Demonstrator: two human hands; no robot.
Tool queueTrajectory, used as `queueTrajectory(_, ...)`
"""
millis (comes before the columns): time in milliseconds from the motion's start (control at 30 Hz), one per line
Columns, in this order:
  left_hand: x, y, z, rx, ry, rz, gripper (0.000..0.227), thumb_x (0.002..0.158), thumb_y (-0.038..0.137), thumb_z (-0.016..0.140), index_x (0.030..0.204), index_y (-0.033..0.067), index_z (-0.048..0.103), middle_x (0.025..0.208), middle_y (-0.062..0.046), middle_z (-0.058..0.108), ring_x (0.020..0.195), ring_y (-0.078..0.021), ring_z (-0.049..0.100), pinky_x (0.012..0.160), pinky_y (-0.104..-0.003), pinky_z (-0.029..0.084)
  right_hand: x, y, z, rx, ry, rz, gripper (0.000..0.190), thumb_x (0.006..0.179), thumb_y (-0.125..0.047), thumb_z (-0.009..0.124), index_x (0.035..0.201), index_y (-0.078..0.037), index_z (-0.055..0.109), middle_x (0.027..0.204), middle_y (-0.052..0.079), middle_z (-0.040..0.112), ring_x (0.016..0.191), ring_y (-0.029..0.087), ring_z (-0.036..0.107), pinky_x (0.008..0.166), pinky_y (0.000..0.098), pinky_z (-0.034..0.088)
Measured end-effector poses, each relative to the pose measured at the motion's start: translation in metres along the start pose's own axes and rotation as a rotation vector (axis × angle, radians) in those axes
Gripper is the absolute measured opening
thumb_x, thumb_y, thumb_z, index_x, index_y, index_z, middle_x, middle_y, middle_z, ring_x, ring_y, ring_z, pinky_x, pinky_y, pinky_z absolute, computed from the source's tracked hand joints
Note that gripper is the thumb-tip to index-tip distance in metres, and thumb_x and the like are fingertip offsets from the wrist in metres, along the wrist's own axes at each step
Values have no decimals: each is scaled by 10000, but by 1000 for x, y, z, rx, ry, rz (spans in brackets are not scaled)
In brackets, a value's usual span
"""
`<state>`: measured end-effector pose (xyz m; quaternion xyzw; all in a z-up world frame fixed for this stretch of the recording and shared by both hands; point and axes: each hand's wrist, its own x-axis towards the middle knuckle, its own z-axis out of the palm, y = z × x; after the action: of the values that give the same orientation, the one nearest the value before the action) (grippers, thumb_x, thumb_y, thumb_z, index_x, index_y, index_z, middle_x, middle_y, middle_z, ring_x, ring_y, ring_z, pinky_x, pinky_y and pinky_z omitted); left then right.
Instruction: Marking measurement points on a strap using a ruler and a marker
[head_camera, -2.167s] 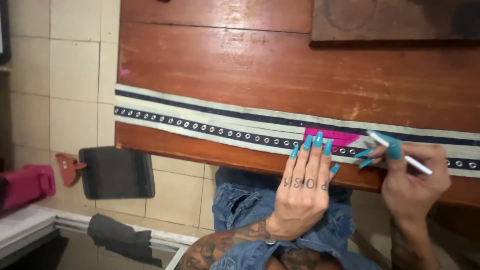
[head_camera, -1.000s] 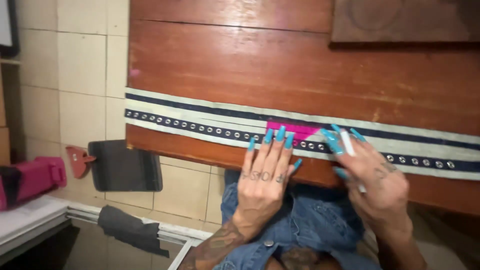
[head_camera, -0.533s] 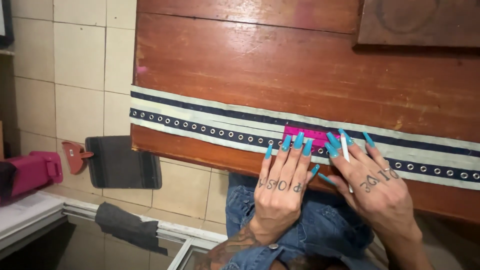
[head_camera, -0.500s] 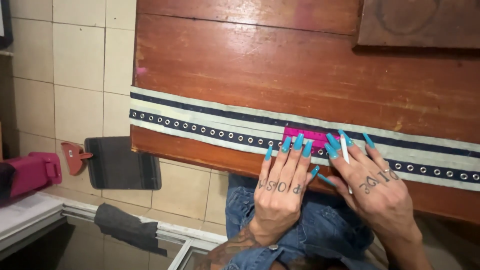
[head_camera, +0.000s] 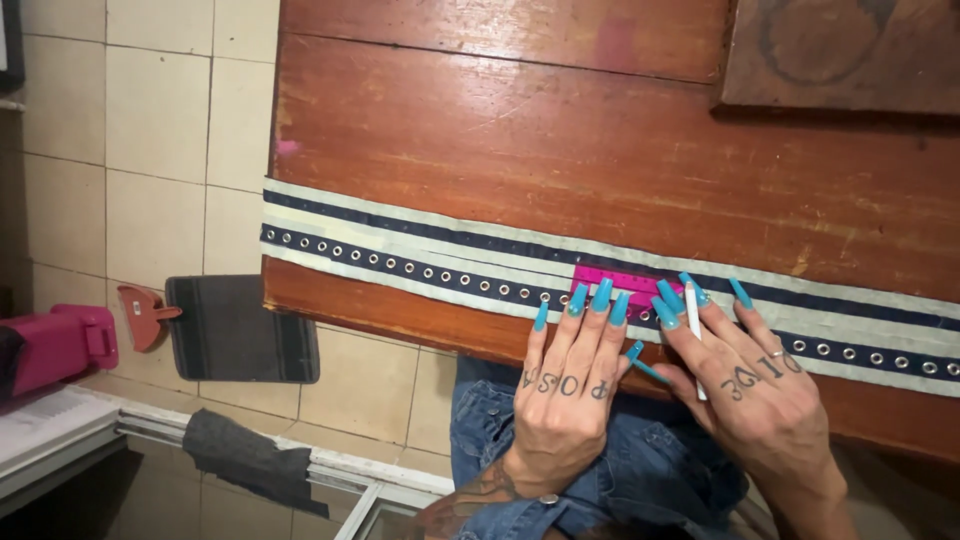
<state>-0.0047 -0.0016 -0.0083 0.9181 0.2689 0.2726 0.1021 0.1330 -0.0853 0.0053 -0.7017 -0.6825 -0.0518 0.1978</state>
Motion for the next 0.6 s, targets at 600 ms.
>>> queueTrajectory(600,3,1,-3,-6,-28,-1,256,893,152,584,1113,22,578,1169,-117,550,1097,-254,539,946,-430,407,1,-1,0,1,5,20,311,774,-177,665,1017,1,591,947,125,633,915,253,609,916,426,462)
